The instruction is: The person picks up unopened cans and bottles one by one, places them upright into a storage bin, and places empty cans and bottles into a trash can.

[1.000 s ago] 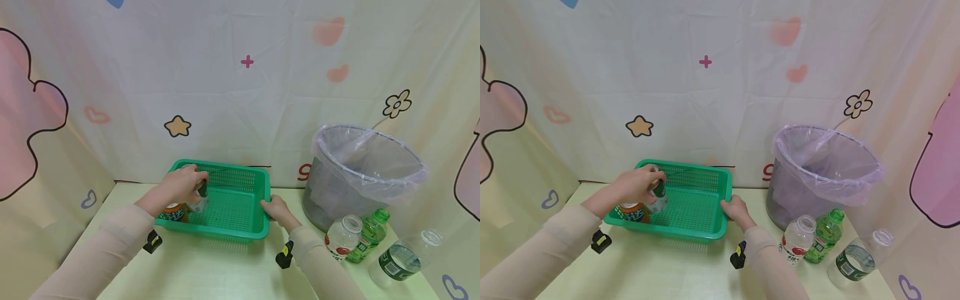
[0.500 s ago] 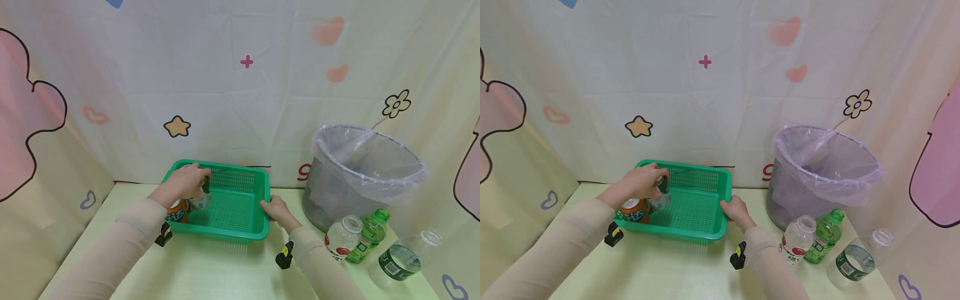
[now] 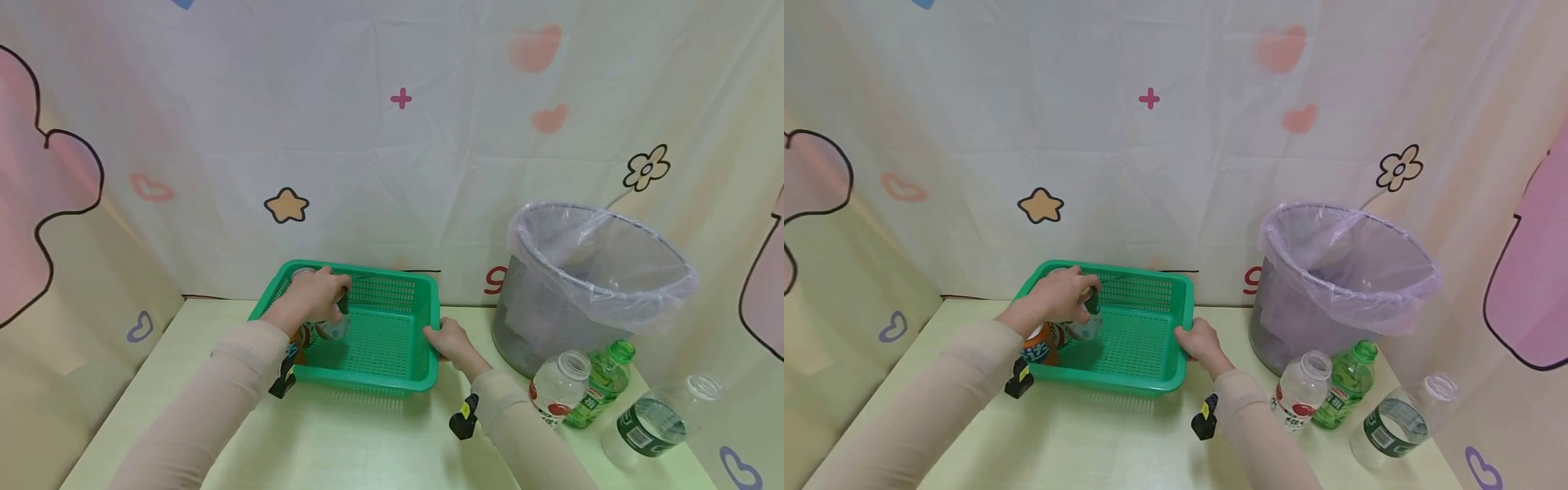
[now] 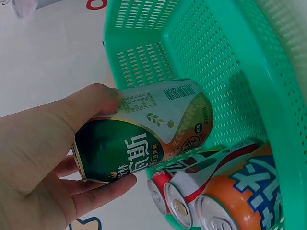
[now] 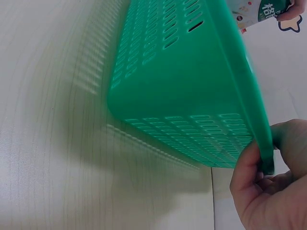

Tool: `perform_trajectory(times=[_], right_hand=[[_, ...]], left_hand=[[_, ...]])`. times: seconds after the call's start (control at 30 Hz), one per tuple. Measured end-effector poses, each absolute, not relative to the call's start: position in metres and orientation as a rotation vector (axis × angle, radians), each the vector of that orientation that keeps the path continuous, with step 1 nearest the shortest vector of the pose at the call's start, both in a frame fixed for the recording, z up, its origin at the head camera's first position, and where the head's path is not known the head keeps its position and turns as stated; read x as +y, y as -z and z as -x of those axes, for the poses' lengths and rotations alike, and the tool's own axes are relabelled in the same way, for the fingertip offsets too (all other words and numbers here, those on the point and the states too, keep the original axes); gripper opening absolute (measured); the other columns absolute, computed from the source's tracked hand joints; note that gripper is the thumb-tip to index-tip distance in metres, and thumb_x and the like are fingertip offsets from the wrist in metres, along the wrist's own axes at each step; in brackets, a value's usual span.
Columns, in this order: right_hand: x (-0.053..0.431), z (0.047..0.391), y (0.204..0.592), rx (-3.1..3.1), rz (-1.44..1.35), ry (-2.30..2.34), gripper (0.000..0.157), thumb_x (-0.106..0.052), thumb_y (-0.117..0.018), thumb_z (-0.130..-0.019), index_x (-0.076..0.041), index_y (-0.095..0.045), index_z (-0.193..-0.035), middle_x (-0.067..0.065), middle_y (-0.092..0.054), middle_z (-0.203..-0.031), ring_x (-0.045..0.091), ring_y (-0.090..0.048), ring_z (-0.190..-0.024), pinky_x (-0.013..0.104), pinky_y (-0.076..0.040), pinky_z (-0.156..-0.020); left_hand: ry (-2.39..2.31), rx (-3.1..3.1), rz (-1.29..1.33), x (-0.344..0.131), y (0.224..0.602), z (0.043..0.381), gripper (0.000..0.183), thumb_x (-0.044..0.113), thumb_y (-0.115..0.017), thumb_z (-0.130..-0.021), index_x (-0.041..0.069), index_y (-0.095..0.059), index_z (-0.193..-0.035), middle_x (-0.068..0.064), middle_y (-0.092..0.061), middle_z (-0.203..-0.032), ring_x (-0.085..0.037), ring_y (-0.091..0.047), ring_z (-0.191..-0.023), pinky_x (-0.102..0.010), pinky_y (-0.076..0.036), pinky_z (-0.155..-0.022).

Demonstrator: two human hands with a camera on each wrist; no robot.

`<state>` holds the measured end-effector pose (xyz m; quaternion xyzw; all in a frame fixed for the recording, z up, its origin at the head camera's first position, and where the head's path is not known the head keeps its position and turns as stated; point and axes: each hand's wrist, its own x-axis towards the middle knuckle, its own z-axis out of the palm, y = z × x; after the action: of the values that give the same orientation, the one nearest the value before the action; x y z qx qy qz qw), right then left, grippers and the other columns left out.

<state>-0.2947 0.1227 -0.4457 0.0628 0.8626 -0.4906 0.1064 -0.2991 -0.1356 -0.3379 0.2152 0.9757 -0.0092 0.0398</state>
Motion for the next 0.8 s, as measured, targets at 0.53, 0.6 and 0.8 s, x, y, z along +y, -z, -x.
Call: perform_trajectory(times=[0.53, 0.6, 0.8], right_hand=[[0.122, 0.294, 0.444, 2.542, -0.189, 1.446, 0.031, -0.019, -0.048, -0.091, 0.005, -0.051, -0.11, 0.017, -0.059, -0.1, 0.018, -0.061, -0.077, 0.034, -0.055, -0.061], [0.122, 0.294, 0.444, 2.539, -0.187, 1.446, 0.031, -0.019, -0.049, -0.092, 0.005, -0.051, -0.11, 0.017, -0.059, -0.099, 0.018, -0.061, -0.076, 0.034, -0.055, -0.06], [0.122, 0.293, 0.443, 2.539, -0.193, 1.444, 0.03, -0.019, -0.049, -0.091, 0.005, -0.051, -0.11, 0.017, -0.059, -0.099, 0.019, -0.061, -0.077, 0.034, -0.055, -0.062]], left_hand=[[-0.138, 2.947, -0.5, -0.13, 0.361, 0.314, 0.05, 0.028, -0.071, -0.079, 0.02, -0.052, -0.125, -0.013, -0.049, -0.115, -0.03, -0.047, -0.096, -0.043, -0.046, -0.075], [-0.171, 2.946, -0.473, -0.129, 0.365, 0.315, 0.05, 0.027, -0.071, -0.078, 0.02, -0.052, -0.124, -0.015, -0.048, -0.119, -0.03, -0.048, -0.097, -0.043, -0.047, -0.075], [-0.246, 2.925, -0.427, -0.127, 0.375, 0.319, 0.048, 0.025, -0.073, -0.077, 0.019, -0.053, -0.12, -0.017, -0.045, -0.119, -0.028, -0.052, -0.086, -0.04, -0.048, -0.067]])
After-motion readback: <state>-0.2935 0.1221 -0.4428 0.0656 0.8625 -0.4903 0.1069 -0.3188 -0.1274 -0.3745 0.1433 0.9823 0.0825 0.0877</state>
